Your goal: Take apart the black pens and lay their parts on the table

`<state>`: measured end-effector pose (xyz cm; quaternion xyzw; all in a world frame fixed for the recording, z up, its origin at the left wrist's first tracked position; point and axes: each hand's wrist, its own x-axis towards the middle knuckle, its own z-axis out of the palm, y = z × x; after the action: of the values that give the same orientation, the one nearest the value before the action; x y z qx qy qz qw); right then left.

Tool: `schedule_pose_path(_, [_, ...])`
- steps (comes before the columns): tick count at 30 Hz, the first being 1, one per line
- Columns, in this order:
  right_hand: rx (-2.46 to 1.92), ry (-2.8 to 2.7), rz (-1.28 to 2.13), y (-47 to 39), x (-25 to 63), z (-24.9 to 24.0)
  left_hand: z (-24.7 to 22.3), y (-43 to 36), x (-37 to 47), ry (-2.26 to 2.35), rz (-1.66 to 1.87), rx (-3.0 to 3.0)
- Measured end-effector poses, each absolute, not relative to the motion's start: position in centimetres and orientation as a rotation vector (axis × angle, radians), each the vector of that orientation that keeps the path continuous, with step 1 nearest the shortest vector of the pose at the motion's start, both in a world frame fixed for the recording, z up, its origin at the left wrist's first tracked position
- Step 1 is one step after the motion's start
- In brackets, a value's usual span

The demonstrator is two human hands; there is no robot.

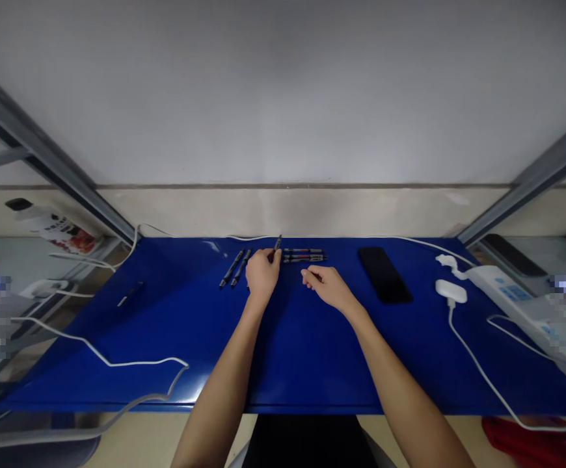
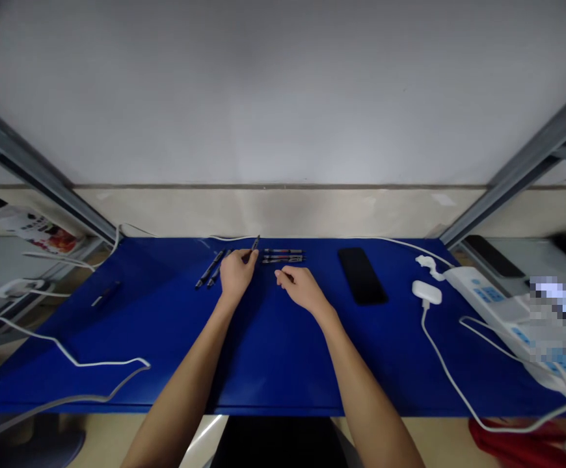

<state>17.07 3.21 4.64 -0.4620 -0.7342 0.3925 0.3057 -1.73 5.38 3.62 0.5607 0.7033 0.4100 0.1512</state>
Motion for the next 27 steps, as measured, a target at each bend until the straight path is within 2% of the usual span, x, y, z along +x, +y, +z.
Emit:
schedule_pose_path(4, [-1.288, -1.899, 0.979, 3.6, 17.6, 4.7, 3.6, 5.1, -3.1, 2.443, 0.770, 1.776])
schedule_pose_path(9, [-1.306, -1.880, 0.956, 3.7, 17.8, 4.5, 4.0, 4.7, -3.0, 2.580, 0.573, 1.751])
schedule_pose_path(27, [-1.331, -1.947, 0.858, 3.9, 18.1, 4.3, 4.3, 4.8, -3.7, 2.632, 0.461, 1.765])
